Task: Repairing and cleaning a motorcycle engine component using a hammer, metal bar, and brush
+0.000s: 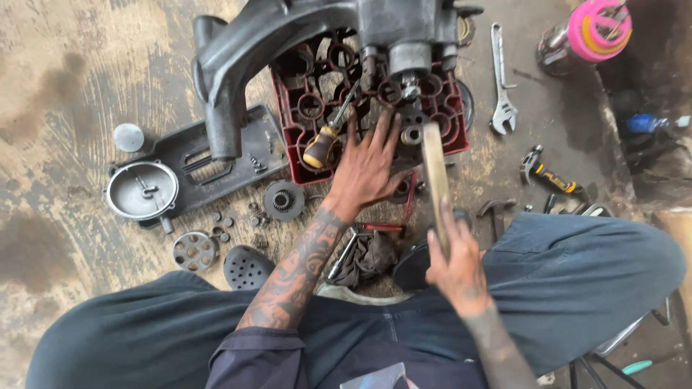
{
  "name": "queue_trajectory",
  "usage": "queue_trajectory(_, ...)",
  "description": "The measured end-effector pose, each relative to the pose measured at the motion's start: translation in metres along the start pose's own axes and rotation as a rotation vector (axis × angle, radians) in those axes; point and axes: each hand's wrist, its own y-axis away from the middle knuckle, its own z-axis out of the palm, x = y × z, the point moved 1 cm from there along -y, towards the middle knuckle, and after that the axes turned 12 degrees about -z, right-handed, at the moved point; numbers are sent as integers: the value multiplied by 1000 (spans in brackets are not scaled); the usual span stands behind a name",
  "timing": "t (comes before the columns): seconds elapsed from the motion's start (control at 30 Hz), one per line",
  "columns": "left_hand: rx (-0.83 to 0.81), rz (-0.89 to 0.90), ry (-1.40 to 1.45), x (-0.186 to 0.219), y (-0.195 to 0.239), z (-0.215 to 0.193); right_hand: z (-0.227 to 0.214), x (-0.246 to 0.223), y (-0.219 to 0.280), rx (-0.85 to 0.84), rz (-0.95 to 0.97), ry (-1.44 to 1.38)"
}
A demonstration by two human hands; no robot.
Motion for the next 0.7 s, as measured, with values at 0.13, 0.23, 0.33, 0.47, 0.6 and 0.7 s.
queue_trajectory(0.13, -7, -18, 48, 1, -2, -2, -11, -14, -82, 133, -137, -152)
queue_trajectory(0.23, -7, -24, 59, -1, 1, -1, -17, -23, -52, 152, -161, -188)
queue_trajectory(0.33, 1, 3, 22, -8, -7, 12, -18, -21, 0, 79, -16, -250)
queue_trajectory(0.47, -33, -24, 75, -3, -4, -8, 0, 4, -30, 157, -138, -194)
queue_trajectory(0.6, 56, -13, 92, -4, 2, 0, -18, -30, -90, 160, -209, -258)
queue_trajectory(0.7, 86, -15, 121, -7, -6, -2, -20, -30, -46, 152, -177, -209)
